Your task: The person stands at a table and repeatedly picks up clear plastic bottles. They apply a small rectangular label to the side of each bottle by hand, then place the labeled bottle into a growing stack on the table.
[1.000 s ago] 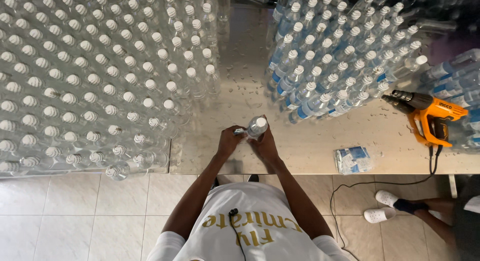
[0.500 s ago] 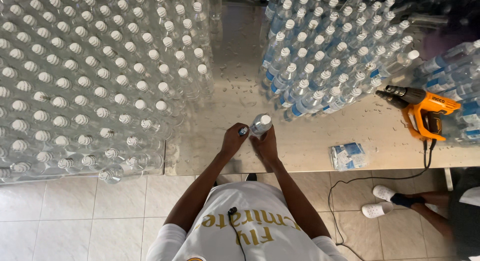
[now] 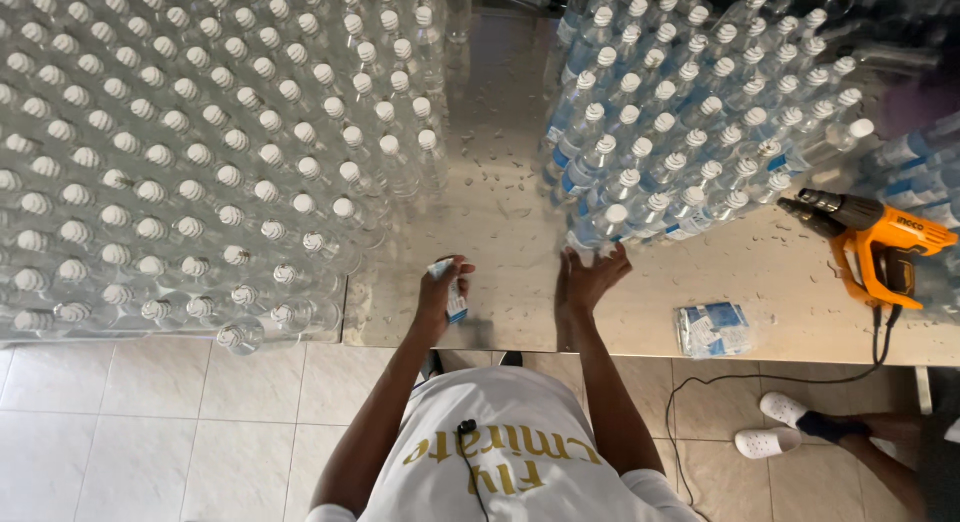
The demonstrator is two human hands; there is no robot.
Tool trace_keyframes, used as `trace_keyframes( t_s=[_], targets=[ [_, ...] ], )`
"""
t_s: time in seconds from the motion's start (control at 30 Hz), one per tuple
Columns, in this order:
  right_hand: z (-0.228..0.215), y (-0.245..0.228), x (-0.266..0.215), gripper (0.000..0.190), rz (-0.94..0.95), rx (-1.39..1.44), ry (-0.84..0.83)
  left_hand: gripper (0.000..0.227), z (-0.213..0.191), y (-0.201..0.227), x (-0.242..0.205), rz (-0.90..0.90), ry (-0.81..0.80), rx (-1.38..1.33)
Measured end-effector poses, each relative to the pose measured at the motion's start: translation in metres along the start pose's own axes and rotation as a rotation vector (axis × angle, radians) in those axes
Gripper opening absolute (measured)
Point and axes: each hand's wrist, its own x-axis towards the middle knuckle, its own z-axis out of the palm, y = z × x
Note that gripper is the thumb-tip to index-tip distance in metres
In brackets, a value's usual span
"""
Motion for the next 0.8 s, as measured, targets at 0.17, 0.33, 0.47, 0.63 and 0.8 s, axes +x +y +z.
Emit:
trace_keyframes(
  t_s=[0.17, 0.33, 0.47, 0.63, 0.8],
  targets=[
    [0.043, 0.038, -0.018, 0.072, 0.000, 0.032, -0.030, 0.041, -0.069, 0.003, -0.028, -0.096, -0.010, -0.491],
    [0.127, -0.015, -0.059, 0.052, -0.345, 0.187, -0.461, 0.045, -0.078, 0.039, -0.081, -0.004, -0.027, -0.645],
    [0.205, -0.042, -0.041, 0.088, -0.244, 0.227, -0.723, 0.056, -0.064, 0.063, -0.115, 0.006, -0.021, -0.521],
    [0.243, -0.050, -0.030, 0.072, -0.312, 0.097, -0.807, 0.056, -0.053, 0.067, -0.115, -0.018, -0.083, -0.530],
    [0.226, -0.062, -0.025, 0.096, -0.284, 0.050, -0.880, 0.055, -0.039, 0.078, -0.121, -0.057, -0.063, -0.470]
  ],
)
